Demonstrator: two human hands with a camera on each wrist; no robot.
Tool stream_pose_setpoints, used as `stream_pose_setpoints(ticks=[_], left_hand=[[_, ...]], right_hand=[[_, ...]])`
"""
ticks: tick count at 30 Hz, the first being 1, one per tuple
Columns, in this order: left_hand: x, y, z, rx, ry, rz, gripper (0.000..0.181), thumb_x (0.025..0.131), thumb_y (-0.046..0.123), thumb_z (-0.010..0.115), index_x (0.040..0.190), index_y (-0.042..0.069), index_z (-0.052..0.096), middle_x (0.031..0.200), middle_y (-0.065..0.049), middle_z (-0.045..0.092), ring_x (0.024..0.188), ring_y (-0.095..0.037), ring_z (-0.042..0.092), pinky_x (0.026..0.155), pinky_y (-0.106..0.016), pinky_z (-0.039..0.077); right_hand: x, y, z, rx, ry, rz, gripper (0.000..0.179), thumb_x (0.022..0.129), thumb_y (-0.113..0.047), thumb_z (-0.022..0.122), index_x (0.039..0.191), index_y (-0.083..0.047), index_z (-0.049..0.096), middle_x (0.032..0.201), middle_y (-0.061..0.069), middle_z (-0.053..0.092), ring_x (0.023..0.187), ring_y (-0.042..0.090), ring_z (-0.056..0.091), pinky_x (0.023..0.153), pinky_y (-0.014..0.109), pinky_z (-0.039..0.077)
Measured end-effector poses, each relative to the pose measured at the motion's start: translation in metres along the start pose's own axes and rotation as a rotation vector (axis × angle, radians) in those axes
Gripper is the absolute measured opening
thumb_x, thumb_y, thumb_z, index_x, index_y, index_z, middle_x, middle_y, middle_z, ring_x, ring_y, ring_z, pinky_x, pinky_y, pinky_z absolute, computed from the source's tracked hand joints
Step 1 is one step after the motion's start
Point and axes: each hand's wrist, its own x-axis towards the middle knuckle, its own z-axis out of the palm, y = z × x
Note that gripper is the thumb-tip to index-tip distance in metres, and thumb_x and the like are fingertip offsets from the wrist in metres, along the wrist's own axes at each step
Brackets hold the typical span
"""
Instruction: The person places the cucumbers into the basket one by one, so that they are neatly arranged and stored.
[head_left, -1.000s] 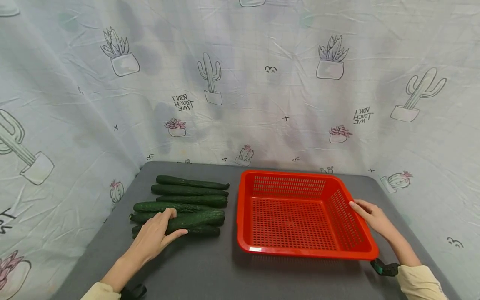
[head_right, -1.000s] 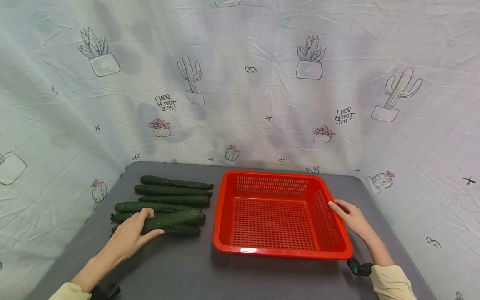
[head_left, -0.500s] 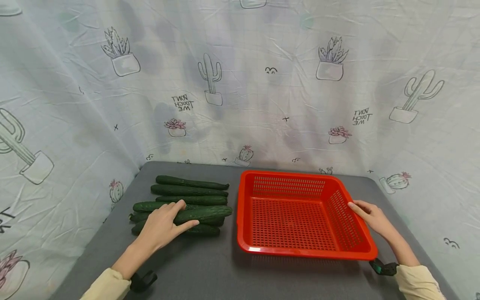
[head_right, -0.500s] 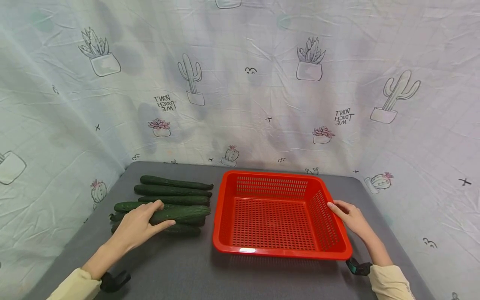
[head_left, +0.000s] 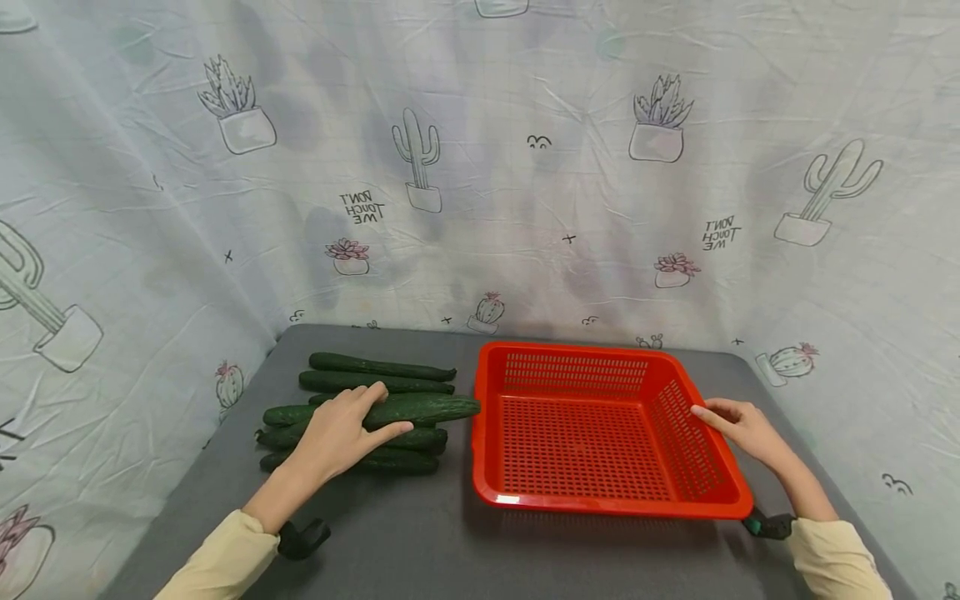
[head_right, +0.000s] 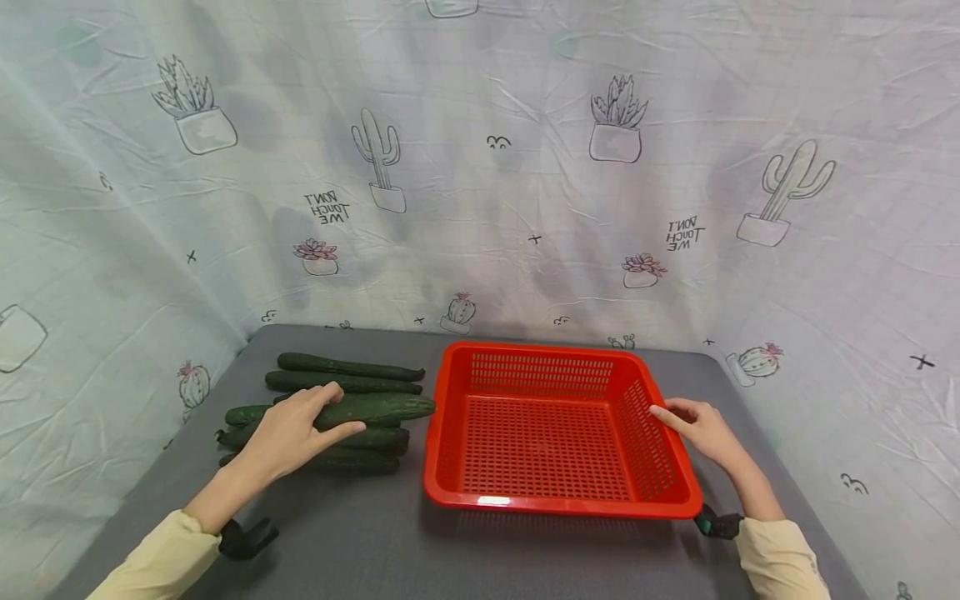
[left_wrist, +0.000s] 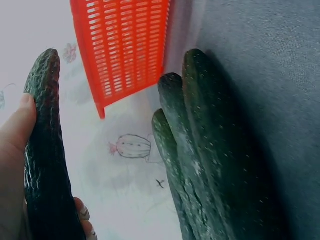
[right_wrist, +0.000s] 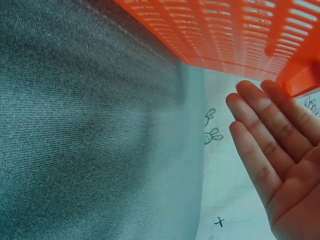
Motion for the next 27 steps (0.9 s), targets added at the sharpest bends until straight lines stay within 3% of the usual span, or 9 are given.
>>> stream_pose_setpoints(ticks=[4, 15, 21, 27], left_hand=[[0.007, 0.006, 0.001, -0.01, 0.01, 0.038, 0.05, 0.077, 0.066, 0.059, 0.098, 0.02, 0.054, 0.077, 0.005, 0.053, 0.059, -0.008, 0.043, 0.052, -0.025, 0.036], [0.025, 0.026, 0.003, -0.015, 0.001, 0.078, 0.052, 0.077, 0.068, 0.055, 0.096, 0.02, 0.052, 0.08, 0.007, 0.054, 0.063, -0.008, 0.044, 0.055, -0.023, 0.037], [0.031, 0.035, 0.005, -0.026, -0.003, 0.097, 0.05, 0.077, 0.064, 0.061, 0.098, 0.02, 0.052, 0.083, 0.006, 0.057, 0.063, -0.009, 0.046, 0.056, -0.024, 0.039], [0.037, 0.043, 0.006, -0.041, 0.0, 0.119, 0.049, 0.077, 0.062, 0.062, 0.098, 0.02, 0.051, 0.084, 0.005, 0.057, 0.064, -0.009, 0.046, 0.056, -0.024, 0.038]], right_hand=[[0.001, 0.002, -0.001, 0.021, -0.005, -0.014, 0.043, 0.094, -0.035, 0.053, 0.118, 0.001, 0.06, 0.102, 0.014, 0.067, 0.079, -0.002, 0.058, 0.066, 0.027, 0.048], [0.005, 0.0, -0.009, 0.094, -0.099, -0.055, 0.039, 0.094, -0.027, 0.055, 0.116, 0.005, 0.06, 0.093, 0.006, 0.07, 0.076, 0.001, 0.062, 0.067, 0.023, 0.048], [0.011, 0.006, -0.016, 0.172, -0.236, -0.032, 0.042, 0.095, -0.028, 0.054, 0.121, 0.005, 0.056, 0.098, 0.005, 0.07, 0.084, 0.007, 0.065, 0.073, 0.025, 0.05], [0.014, 0.013, -0.025, 0.291, -0.369, -0.048, 0.046, 0.097, -0.018, 0.05, 0.13, 0.012, 0.042, 0.109, 0.004, 0.068, 0.094, 0.01, 0.066, 0.077, 0.029, 0.052]])
